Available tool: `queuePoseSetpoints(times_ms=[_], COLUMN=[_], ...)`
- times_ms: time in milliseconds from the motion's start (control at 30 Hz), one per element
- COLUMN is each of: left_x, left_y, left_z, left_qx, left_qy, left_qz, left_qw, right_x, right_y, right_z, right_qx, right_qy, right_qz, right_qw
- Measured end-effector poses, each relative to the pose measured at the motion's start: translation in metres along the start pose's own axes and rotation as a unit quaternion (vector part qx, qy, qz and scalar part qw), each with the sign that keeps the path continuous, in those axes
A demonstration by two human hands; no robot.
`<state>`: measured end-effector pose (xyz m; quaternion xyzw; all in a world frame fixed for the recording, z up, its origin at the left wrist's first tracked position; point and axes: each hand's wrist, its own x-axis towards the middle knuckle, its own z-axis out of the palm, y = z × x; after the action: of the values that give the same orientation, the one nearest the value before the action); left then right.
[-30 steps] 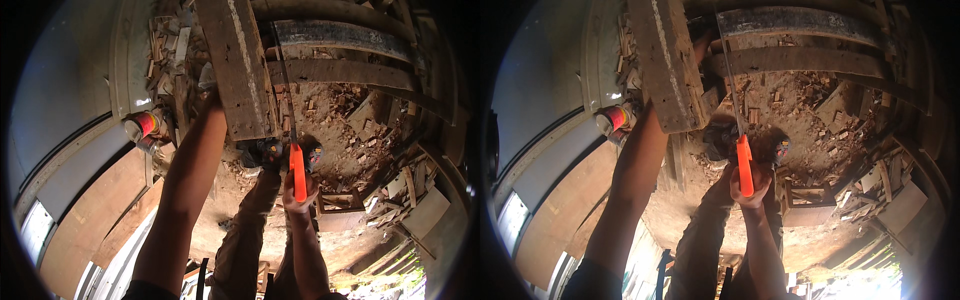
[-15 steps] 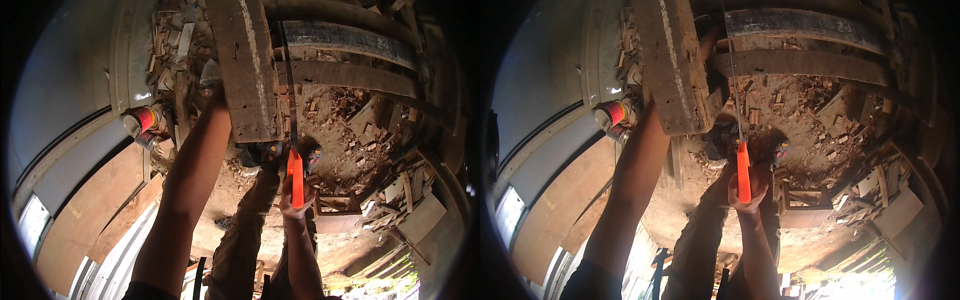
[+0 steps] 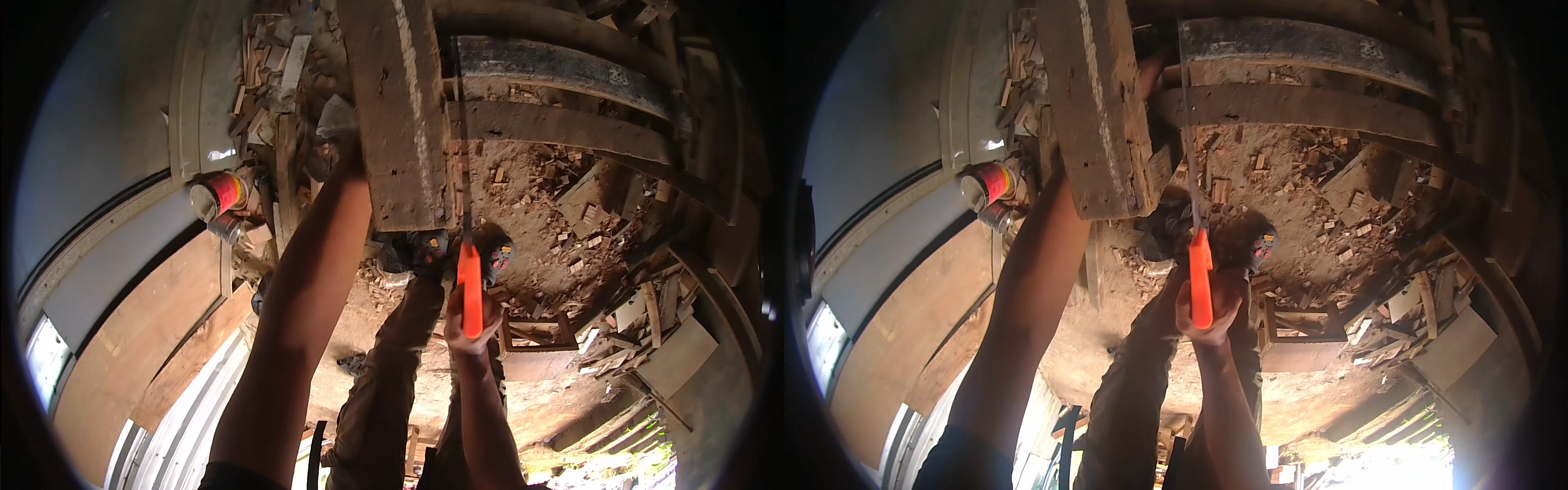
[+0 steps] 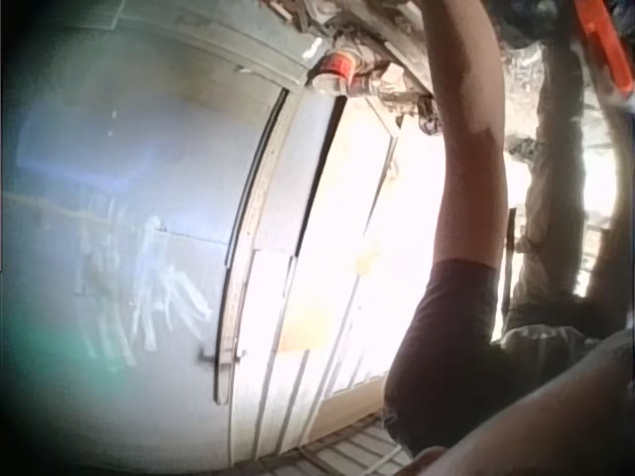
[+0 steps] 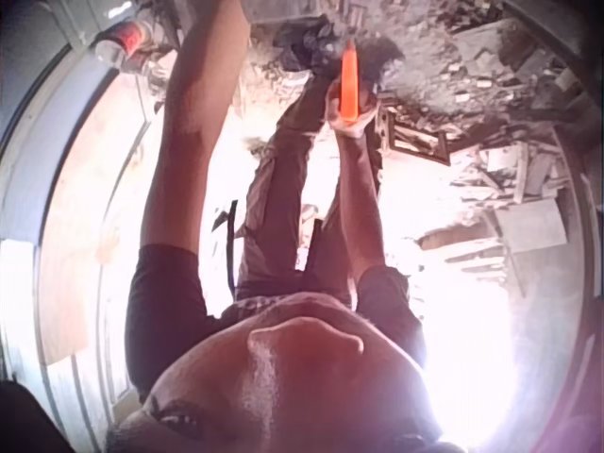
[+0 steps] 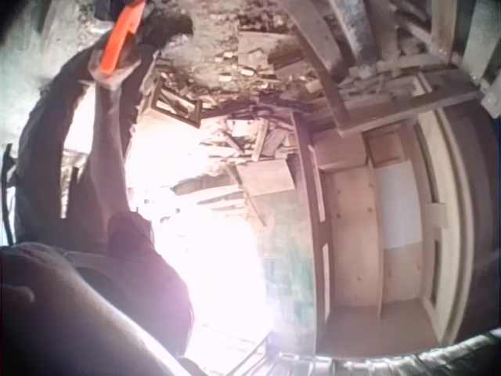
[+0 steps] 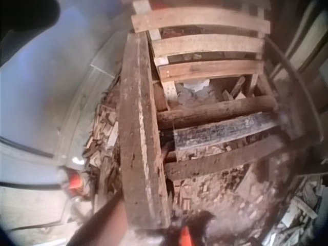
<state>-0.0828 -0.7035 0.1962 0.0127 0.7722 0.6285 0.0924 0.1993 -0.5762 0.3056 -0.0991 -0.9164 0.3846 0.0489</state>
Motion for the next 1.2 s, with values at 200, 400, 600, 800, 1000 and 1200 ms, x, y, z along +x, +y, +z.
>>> queuePoseSetpoints(times_ms=[200, 400, 600, 800, 1000, 1200], left_x=[-0.002, -0.001, 0.004, 0.0, -0.003, -0.001], left_y=[-0.001, -0.002, -0.001, 0.001, -0.004, -0.002], left_z=[0.001, 0.005, 0.007, 0.001, 0.003, 0.001], left_qx=[0.005, 0.002, 0.005, 0.01, 0.008, 0.01], left_qy=[0.005, 0.003, 0.005, 0.007, 0.014, 0.021], left_qz=[0.001, 0.001, 0.003, 0.007, 0.005, 0.007], left_qw=[1.0, 1.0, 1.0, 1.0, 1.0, 1.0], right_x=[-0.002, 0.027, -0.008, 0.019, 0.0, 0.018], right_y=[0.003, 0.002, 0.004, 0.014, 0.001, 0.005], right_z=[0.001, 0.007, -0.002, 0.009, 0.0, 0.009], right_qx=[0.022, 0.031, 0.085, -0.115, 0.049, -0.093], right_qy=[0.028, 0.024, 0.033, 0.075, 0.059, 0.079], right_qz=[0.031, 0.058, 0.082, -0.158, 0.022, -0.121], right_qw=[0.999, 0.998, 0.992, 0.978, 0.997, 0.985])
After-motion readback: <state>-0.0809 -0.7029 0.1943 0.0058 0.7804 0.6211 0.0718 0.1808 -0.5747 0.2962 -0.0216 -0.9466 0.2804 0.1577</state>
